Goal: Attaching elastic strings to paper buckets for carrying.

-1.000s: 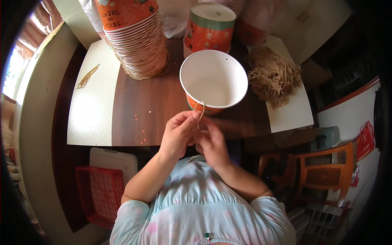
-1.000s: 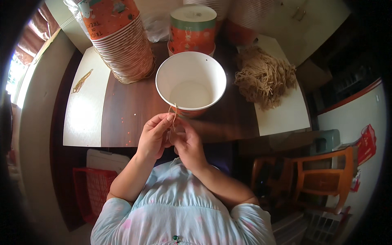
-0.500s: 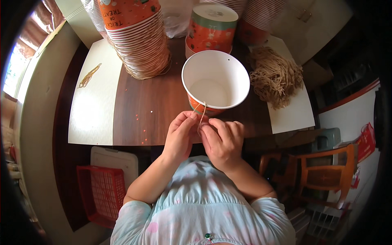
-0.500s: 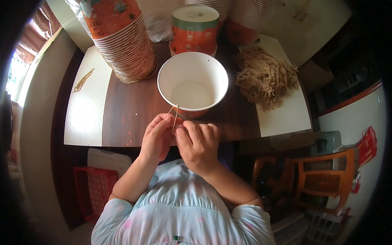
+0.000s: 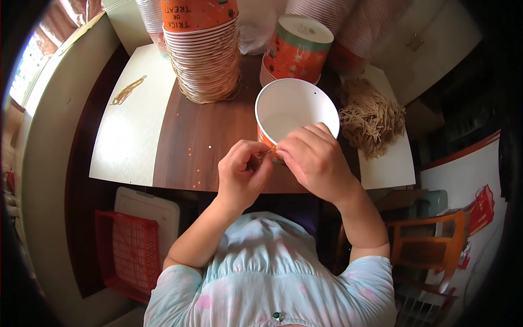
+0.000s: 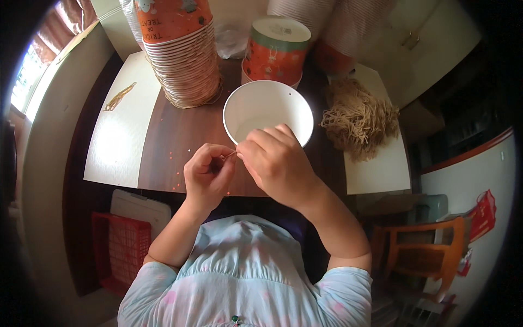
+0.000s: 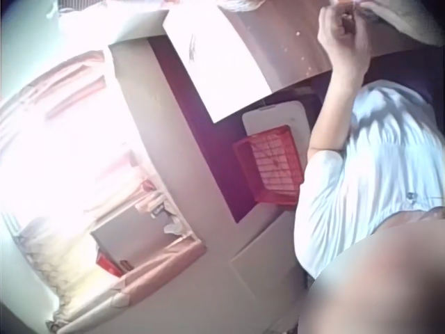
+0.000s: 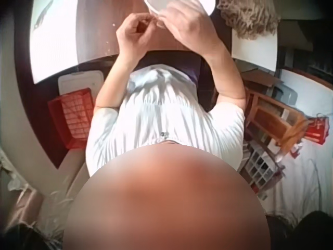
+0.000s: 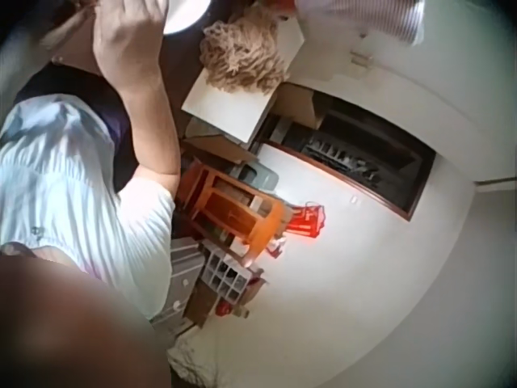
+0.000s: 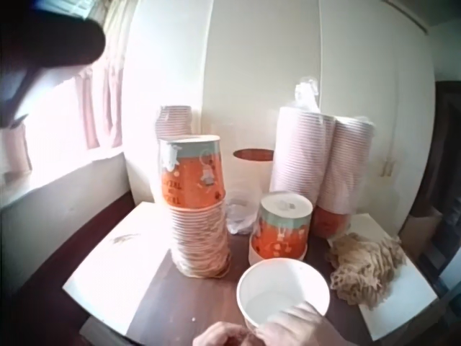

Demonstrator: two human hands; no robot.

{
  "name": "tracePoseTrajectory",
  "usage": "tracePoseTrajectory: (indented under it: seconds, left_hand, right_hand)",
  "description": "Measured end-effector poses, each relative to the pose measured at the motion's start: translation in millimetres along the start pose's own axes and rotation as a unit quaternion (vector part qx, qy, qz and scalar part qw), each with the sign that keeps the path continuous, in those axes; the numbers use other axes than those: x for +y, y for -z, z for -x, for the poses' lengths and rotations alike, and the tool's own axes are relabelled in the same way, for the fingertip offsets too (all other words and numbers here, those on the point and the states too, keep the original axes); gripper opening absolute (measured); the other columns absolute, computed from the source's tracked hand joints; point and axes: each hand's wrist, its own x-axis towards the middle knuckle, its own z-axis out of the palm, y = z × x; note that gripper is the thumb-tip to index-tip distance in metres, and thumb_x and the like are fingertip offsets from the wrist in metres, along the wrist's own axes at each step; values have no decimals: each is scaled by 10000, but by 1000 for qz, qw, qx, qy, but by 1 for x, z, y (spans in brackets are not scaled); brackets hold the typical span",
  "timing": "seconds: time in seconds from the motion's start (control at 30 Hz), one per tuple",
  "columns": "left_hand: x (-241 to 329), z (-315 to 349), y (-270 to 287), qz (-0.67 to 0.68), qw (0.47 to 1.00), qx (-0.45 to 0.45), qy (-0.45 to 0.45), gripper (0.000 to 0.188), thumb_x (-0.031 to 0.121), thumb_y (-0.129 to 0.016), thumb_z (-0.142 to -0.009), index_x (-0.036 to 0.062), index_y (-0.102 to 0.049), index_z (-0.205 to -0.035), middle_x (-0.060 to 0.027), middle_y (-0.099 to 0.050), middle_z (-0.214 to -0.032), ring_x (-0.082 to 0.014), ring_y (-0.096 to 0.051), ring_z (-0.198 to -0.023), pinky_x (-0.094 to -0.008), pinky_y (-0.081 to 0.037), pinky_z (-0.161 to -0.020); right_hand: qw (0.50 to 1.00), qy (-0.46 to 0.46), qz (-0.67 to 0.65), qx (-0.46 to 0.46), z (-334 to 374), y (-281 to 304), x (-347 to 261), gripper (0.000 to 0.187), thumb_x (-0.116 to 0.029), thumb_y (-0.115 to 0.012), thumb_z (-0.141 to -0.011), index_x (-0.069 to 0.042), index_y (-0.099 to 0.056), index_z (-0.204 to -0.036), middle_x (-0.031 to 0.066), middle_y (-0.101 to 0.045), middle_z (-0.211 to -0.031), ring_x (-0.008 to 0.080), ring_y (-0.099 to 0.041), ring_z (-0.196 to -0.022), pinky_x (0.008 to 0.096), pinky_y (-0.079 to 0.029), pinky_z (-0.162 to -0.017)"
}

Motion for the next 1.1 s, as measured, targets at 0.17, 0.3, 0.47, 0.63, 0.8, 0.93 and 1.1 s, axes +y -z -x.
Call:
tracePoseTrajectory:
  seconds: [0.17, 0.3, 0.47, 0.63, 0.8, 0.93, 1.1]
  left_hand:
    - [0, -3, 5, 165, 975, 28, 146, 37, 10, -624, -887, -27, -619, -886, -13, -625, -771, -27, -527, -647, -169, -422, -550]
    - [-4, -2, 12, 381, 862, 2, 334, 65, 72, -638, -896, 9, -630, -913, -7, -615, -743, -54, -534, -606, -184, -436, -535]
    - [-2, -3, 7, 484, 778, -33, 400, 88, 116, -607, -923, 29, -612, -934, -8, -614, -776, -54, -535, -609, -192, -438, -523]
    - [-7, 0, 7, 503, 773, -20, 385, 82, 113, -602, -926, 32, -613, -935, -11, -612, -793, -49, -521, -612, -189, -432, -522]
    - [-6, 3, 7, 486, 784, -12, 386, 69, 92, -618, -912, 27, -610, -934, -11, -616, -805, -54, -507, -594, -179, -420, -520]
    - [-5, 6, 4, 377, 876, -11, 301, 73, 58, -639, -893, 2, -608, -927, -9, -614, -773, -41, -527, -621, -175, -428, -540]
    - [-6, 10, 2, 156, 976, 1, 149, 80, 2, -654, -856, -4, -613, -924, 1, -620, -795, -30, -541, -666, -180, -440, -568]
  right_hand:
    - [999, -24, -45, 16, -6, 5, -3, 150, 15, -688, -730, -51, -626, -850, 64, -585, -763, 250, -558, -665, 344, -432, -619]
    - [968, -182, -174, 17, 23, -1, -28, 93, 6, -681, -789, 9, -642, -873, 77, -626, -780, 126, -575, -582, 248, -449, -491]
    - [904, -341, -258, 12, 52, -43, -31, 171, -88, -664, -856, 20, -630, -984, 109, -657, -879, 186, -651, -722, 292, -516, -608]
    - [672, -396, -622, 66, 55, -71, -29, 261, -139, -595, -936, 31, -598, -1134, 67, -676, -1019, 90, -627, -898, 250, -526, -727]
    - [783, -416, -457, 76, 63, -80, -30, 196, -55, -619, -886, 10, -614, -1070, 72, -680, -944, 135, -655, -812, 279, -530, -679]
    - [951, -222, -126, 171, 53, -60, -40, 145, 28, -685, -752, -21, -619, -872, 112, -617, -785, 258, -629, -693, 303, -503, -626]
    - [996, -3, 49, 70, 27, -25, -22, 144, -32, -639, -753, -35, -580, -884, 64, -558, -802, 223, -585, -708, 338, -454, -629]
